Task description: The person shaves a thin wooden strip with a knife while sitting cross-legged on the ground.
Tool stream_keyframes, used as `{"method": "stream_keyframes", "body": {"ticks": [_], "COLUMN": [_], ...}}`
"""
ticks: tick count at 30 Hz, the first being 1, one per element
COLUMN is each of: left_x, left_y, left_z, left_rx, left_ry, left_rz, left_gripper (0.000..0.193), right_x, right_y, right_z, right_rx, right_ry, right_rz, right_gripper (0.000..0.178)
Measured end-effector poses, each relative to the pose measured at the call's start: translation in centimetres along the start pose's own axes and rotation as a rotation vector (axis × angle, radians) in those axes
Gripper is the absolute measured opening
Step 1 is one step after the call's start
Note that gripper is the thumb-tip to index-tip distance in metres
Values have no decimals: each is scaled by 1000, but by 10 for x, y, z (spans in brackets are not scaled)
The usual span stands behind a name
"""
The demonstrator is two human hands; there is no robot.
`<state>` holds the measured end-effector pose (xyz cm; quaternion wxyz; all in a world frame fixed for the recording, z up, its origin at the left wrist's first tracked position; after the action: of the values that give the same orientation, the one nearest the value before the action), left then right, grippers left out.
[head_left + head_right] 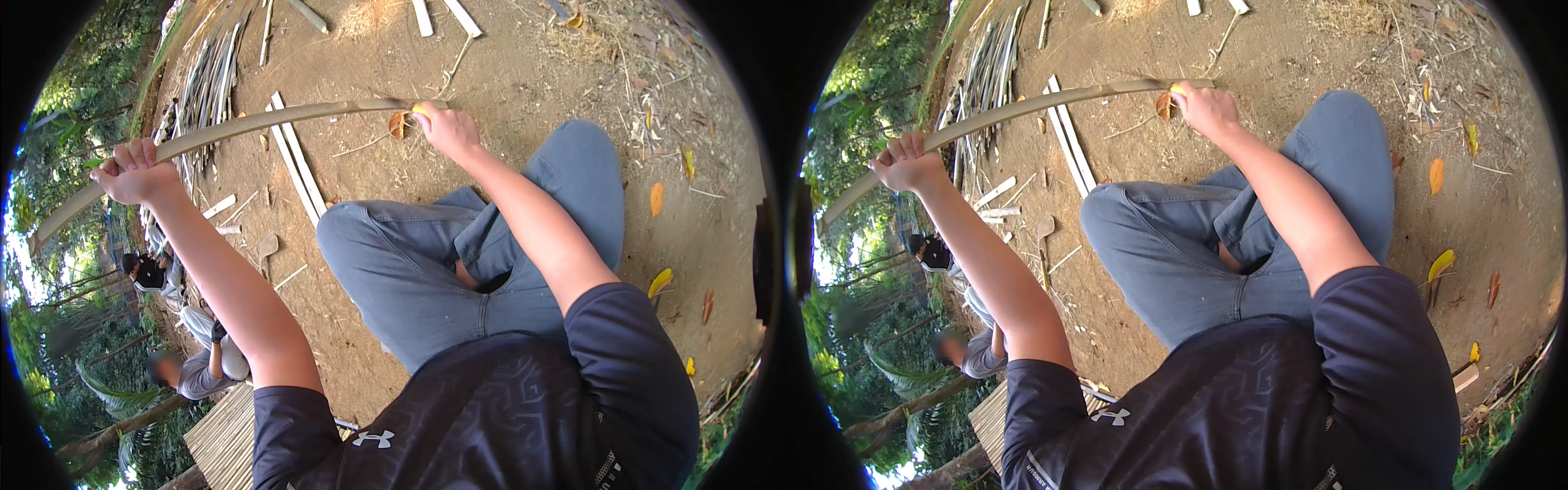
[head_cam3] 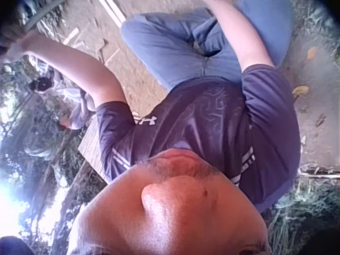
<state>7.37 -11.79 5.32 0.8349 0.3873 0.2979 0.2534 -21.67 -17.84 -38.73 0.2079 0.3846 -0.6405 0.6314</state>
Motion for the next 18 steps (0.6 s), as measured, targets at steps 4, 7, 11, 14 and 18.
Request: {"method": "stream_keyframes", "body": {"ticks": [4,7,11,14,18], "left_x": [-9,-8,-20,-5,-23], "left_y": [3,6,8,8,7], "left_z": [-2,-3,-10,-7,-8], "left_rx": [-2,-16,-14,3,6], "left_ry": [27,-16,40,4,5], "left_rz": [21,35,49,57,41], "left_gripper": [46,45,43,46,47], "right_x": [-14,-2,-12,24,-17], "right_y": [28,-3,39,-19,65], "right_z": [18,7,17,-3,14], "right_rx": [-164,134,-214,149,-283], "right_ry": [-134,95,-186,-5,-102], "right_rz": [-75,34,-49,109,-98], "right_gripper": [38,36,33,33,30]}}
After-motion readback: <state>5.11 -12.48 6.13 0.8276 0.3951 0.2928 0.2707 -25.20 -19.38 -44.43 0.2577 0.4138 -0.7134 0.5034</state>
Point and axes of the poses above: each hand's wrist, its own z-axis towards the middle knuckle, its own x-axis out of the back of the hand, y = z × x, the point moved 5 cm from there along z, towards the middle knuckle, and after that the axes turned 5 degrees about y, right-handed, at the moved point
